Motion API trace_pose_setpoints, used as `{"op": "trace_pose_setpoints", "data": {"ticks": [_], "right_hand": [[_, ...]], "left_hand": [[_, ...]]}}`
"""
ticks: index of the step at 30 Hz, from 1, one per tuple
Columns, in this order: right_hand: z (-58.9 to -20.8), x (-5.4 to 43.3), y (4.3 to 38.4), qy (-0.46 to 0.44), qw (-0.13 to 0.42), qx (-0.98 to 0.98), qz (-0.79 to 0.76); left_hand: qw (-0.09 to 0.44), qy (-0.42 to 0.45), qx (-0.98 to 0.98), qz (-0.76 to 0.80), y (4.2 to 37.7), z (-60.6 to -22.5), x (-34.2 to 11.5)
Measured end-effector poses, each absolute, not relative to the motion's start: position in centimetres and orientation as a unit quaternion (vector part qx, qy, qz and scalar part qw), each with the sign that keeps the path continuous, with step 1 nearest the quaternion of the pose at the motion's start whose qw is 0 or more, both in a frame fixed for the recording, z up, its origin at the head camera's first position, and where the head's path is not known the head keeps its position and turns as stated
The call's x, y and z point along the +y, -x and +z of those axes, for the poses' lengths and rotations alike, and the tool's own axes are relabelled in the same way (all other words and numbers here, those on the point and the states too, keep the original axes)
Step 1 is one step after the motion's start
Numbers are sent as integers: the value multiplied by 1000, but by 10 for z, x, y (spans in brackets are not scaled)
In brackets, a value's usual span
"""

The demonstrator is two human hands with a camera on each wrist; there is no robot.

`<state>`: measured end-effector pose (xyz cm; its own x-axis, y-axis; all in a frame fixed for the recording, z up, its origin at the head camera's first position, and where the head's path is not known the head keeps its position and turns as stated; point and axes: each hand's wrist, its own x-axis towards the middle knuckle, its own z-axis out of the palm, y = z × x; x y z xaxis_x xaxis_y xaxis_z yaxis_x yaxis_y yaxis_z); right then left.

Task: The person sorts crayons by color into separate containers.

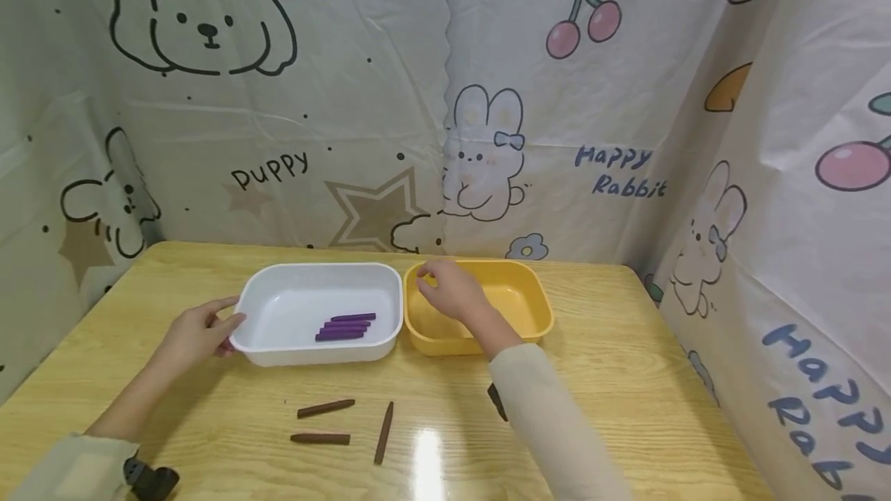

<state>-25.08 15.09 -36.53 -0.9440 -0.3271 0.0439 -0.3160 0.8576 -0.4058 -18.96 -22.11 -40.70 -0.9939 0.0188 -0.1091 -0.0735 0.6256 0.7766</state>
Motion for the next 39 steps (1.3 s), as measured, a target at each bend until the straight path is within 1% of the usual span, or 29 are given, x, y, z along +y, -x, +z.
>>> {"op": "trace_pose_setpoints", "data": {"ticks": [4,12,20,28,34,39], "right_hand": [[-362,171,247,153,-5,966,-209],[-355,215,237,117,-59,968,-214],[-357,265,234,31,-78,971,-223],[-373,296,232,-26,-59,966,-250],[-389,303,231,-44,-47,962,-266],[-401,304,231,-61,-38,954,-291]], "left_hand": [[45,11,902,429,190,-408,-222],[34,3,906,422,189,-408,-224],[34,3,903,428,185,-407,-229],[26,-17,907,421,172,-404,-237],[15,-26,919,394,162,-398,-236],[-6,-47,930,364,156,-388,-227]]}}
